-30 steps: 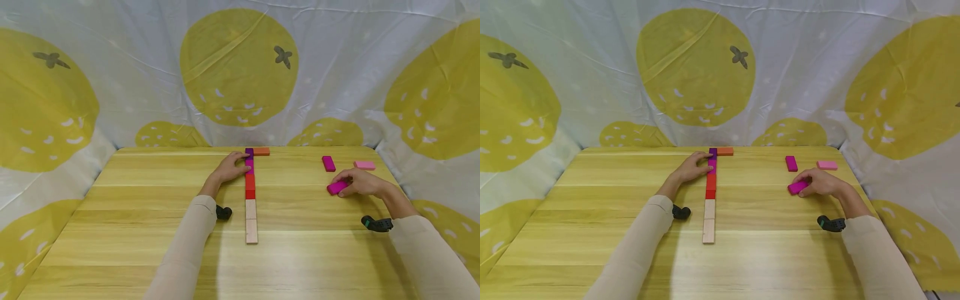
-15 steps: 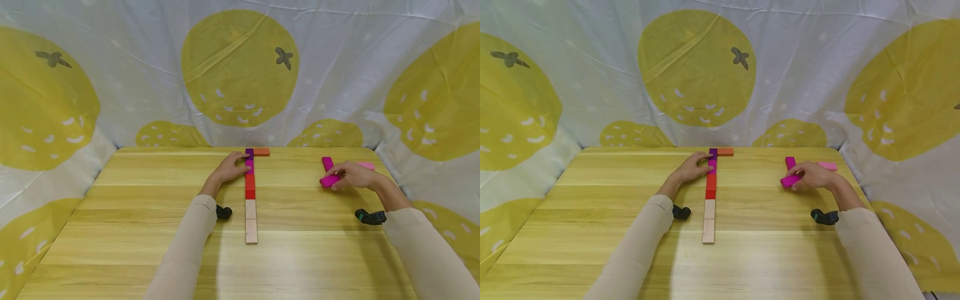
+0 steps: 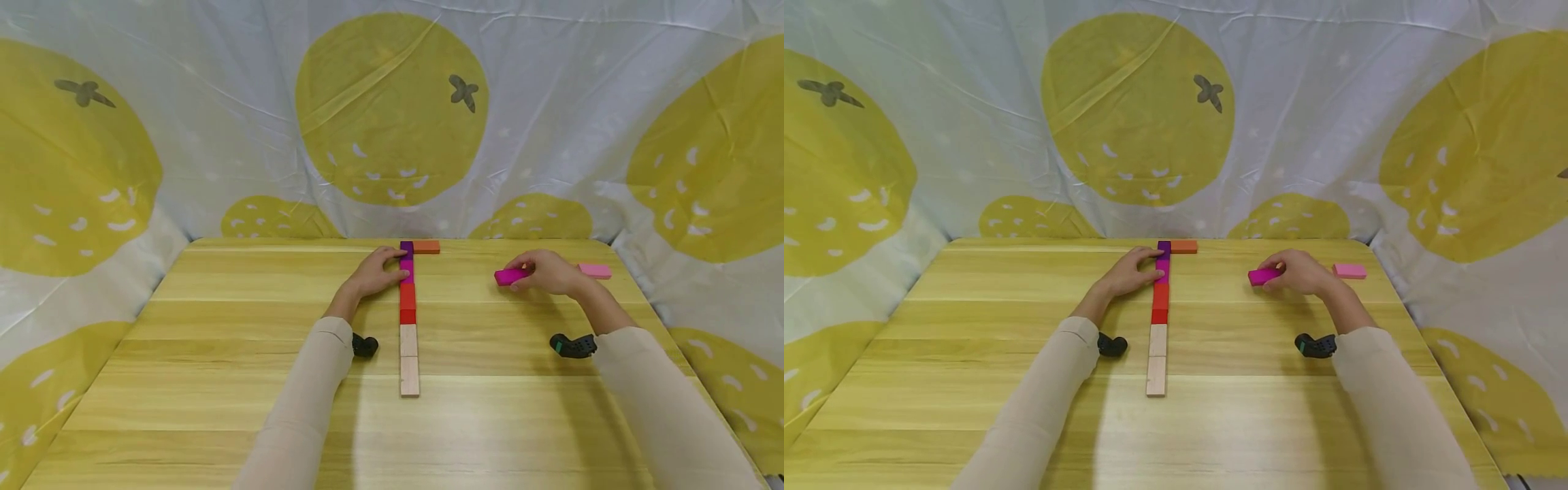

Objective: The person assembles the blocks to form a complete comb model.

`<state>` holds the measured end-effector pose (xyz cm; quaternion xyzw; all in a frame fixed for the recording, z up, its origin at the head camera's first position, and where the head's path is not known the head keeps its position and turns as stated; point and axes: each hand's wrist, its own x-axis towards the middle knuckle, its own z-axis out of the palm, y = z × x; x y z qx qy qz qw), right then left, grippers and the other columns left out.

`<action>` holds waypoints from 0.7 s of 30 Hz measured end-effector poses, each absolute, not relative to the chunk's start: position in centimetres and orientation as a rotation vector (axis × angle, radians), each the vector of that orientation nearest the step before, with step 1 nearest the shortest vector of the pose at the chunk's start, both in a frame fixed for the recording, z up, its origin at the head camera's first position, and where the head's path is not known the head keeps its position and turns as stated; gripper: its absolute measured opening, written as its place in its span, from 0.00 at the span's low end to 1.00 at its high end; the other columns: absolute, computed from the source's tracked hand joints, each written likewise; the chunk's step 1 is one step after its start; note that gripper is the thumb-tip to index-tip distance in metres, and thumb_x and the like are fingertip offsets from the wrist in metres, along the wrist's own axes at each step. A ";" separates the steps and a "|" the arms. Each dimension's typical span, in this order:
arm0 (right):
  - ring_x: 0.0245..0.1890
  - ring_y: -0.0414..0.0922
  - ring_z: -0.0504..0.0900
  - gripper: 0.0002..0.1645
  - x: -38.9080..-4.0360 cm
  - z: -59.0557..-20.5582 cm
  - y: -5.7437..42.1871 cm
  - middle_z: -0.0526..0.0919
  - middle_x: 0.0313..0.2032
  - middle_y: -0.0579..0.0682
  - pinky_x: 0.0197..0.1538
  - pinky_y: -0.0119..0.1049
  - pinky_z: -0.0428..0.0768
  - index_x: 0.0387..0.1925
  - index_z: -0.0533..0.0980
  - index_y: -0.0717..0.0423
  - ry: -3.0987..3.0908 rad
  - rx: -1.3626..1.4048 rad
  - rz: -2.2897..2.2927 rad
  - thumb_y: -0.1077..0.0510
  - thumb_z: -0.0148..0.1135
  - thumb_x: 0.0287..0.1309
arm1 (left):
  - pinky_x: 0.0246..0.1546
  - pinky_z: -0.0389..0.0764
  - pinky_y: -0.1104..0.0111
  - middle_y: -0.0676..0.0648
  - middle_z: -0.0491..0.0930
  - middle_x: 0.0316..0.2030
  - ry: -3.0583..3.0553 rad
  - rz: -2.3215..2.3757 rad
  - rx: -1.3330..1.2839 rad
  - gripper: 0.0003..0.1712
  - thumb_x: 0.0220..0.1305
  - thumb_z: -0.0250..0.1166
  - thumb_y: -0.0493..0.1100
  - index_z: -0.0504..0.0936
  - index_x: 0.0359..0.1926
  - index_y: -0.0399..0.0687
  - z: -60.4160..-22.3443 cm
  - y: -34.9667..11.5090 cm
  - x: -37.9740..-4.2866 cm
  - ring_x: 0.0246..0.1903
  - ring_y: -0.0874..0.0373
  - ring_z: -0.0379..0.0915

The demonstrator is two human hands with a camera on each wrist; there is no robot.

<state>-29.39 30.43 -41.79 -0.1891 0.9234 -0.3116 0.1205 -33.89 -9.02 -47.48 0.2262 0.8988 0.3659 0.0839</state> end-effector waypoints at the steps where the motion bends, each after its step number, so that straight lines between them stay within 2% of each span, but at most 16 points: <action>1: 0.37 0.49 0.77 0.20 -29.6 -41.9 30.0 0.85 0.42 0.54 0.41 0.41 0.76 0.51 0.85 0.62 2.716 -0.544 -0.914 0.59 0.78 0.58 | 0.72 0.60 0.55 0.41 0.69 0.69 2.680 1.092 0.675 0.33 0.72 0.67 0.49 0.73 0.74 0.46 -47.5 -9.0 -33.9 0.70 0.45 0.62; 8: 0.37 0.51 0.78 0.18 -30.5 -42.4 27.1 0.83 0.44 0.58 0.39 0.41 0.77 0.51 0.84 0.64 2.775 -0.563 -0.940 0.60 0.75 0.61 | 0.72 0.60 0.54 0.41 0.68 0.70 2.676 1.093 0.665 0.34 0.72 0.67 0.50 0.72 0.74 0.47 -47.5 -8.9 -33.8 0.71 0.44 0.62; 21: 0.47 0.57 0.81 0.22 -32.2 -44.4 21.8 0.85 0.48 0.60 0.52 0.52 0.79 0.53 0.84 0.64 2.852 -0.666 -0.966 0.60 0.77 0.59 | 0.72 0.60 0.54 0.41 0.69 0.69 2.687 1.112 0.656 0.33 0.71 0.68 0.49 0.74 0.73 0.46 -47.5 -8.9 -33.9 0.70 0.45 0.62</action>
